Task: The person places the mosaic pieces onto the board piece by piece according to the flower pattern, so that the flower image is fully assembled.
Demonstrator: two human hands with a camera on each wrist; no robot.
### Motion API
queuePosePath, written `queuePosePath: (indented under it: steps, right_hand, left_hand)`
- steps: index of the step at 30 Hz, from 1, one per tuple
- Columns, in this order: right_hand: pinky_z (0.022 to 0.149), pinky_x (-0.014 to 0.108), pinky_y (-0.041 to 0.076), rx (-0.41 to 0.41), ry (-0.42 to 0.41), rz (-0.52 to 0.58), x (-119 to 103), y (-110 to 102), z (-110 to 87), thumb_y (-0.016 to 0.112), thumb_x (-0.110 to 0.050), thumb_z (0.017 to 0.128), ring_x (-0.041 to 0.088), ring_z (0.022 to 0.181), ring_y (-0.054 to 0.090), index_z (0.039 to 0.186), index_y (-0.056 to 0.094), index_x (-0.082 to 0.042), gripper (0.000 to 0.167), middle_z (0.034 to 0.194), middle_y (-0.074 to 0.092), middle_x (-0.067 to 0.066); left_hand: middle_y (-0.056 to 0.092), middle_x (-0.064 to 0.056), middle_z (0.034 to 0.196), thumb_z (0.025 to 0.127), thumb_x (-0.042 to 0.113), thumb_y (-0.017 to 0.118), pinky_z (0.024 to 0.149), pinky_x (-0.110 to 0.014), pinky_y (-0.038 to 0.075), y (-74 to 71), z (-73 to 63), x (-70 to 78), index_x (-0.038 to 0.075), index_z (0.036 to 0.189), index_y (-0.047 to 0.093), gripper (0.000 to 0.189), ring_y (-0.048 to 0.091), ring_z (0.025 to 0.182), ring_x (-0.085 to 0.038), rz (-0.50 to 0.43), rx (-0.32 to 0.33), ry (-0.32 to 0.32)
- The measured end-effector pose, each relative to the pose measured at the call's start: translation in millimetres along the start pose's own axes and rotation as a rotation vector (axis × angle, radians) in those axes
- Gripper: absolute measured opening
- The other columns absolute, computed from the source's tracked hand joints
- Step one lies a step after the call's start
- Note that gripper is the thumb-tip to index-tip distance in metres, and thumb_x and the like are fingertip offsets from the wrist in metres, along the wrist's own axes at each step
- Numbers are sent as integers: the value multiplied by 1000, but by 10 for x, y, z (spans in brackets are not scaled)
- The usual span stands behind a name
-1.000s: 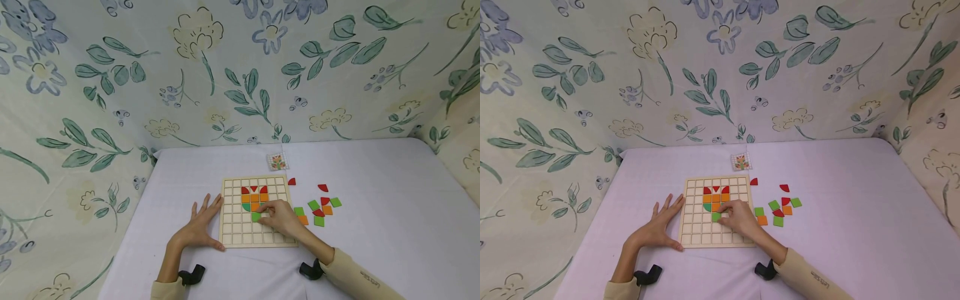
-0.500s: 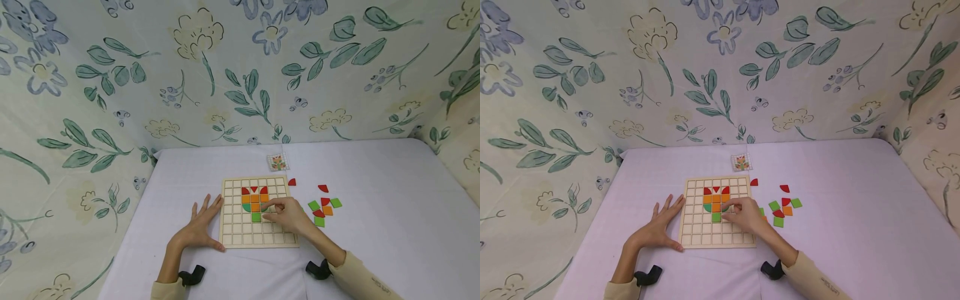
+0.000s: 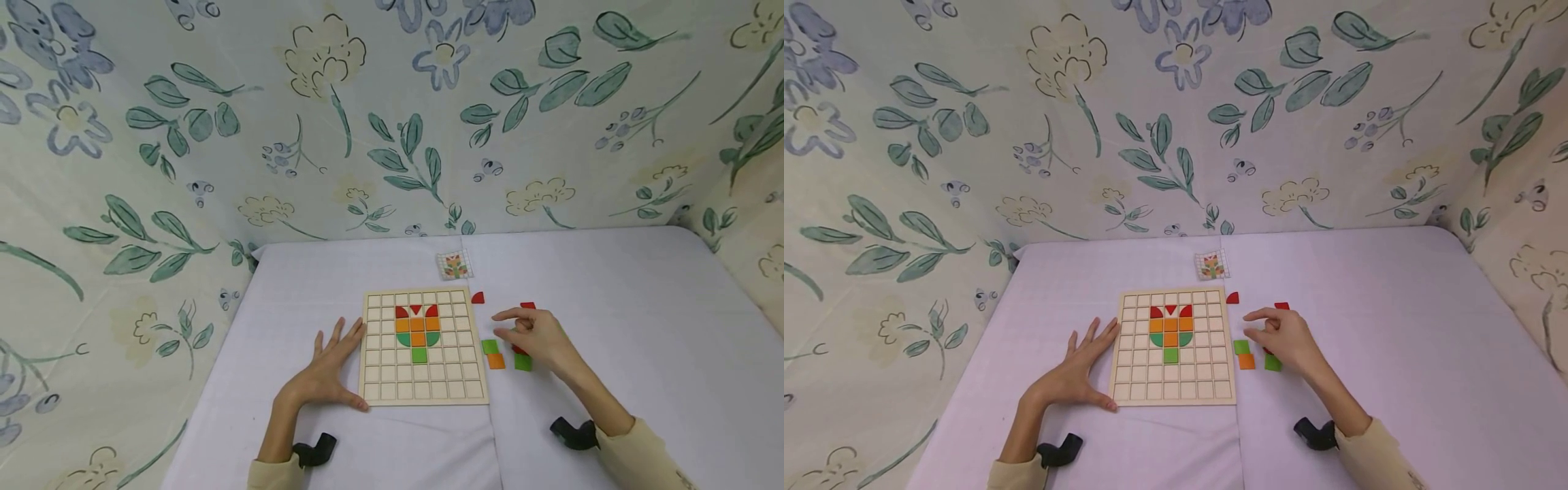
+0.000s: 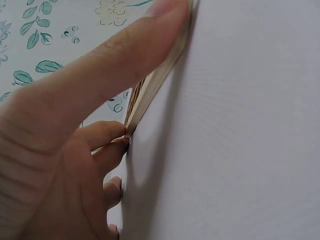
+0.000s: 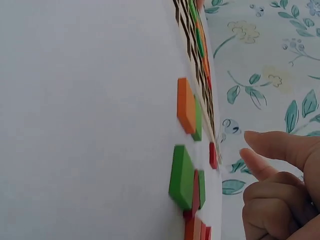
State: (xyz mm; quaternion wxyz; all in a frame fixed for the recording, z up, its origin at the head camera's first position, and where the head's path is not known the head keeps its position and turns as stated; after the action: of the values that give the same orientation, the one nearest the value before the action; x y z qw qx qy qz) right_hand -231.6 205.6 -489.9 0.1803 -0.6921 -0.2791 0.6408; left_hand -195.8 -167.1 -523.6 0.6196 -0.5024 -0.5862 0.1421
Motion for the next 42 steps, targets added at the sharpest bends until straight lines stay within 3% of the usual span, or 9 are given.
queuePosePath:
  steps: [6, 16, 25, 32, 42]
  right_hand:
    - [46, 25, 28, 18, 68, -24, 260, -196, -71, 76, -21, 94, 10, 54, 36, 122, 73, -3, 34, 60, 37, -2]
    - [43, 27, 28, 69, 118, -80, 515, -373, -89, 73, -28, 96, 14, 51, 35, 129, 69, -7, 39, 60, 39, 0]
    - [45, 26, 26, 119, 123, -56, 578, -547, 54, 72, -28, 97, 11, 51, 29, 135, 64, -2, 46, 59, 34, -2]
    - [47, 26, 28, 63, 142, -53, 589, -508, 153, 70, -18, 97, 14, 53, 35, 135, 64, 0, 43, 60, 38, 0]
    - [47, 26, 28, 46, 151, -39, 652, -512, 235, 72, -14, 95, 15, 56, 39, 134, 66, 0, 42, 62, 40, 0]
  left_hand:
    - [7, 1, 176, 54, 57, 99, 124, -71, -15, -7, -1, 9, 16, 167, 15, 147, -11, 163, -37, 7, 6, -7]
    - [8, 3, 176, 53, 55, 99, 123, -73, -16, -5, 15, 15, 17, 167, 17, 146, -10, 163, -37, -13, 26, -16]
    - [11, 3, 176, 53, 53, 100, 122, -73, -16, 1, 24, 11, 16, 166, 20, 143, -8, 163, -37, -10, 46, -33]
    - [11, 2, 176, 54, 52, 100, 123, -72, -16, -22, 16, 29, 16, 166, 20, 143, -8, 163, -38, -19, 44, -29]
    - [9, 3, 176, 55, 55, 99, 124, -71, -17, 6, 20, -2, 18, 167, 17, 144, -10, 163, -36, -7, 33, -38]
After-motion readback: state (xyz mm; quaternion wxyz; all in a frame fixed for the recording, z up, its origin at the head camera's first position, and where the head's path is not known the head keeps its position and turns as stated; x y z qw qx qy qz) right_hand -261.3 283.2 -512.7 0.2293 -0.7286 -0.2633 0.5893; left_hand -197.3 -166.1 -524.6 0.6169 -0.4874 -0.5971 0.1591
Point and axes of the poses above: each hand's wrist, its own z-axis towards the middle knuckle, its own y-axis out of the palm, x = y × z, the point moved 8 cm from there along z, towards the middle knuckle
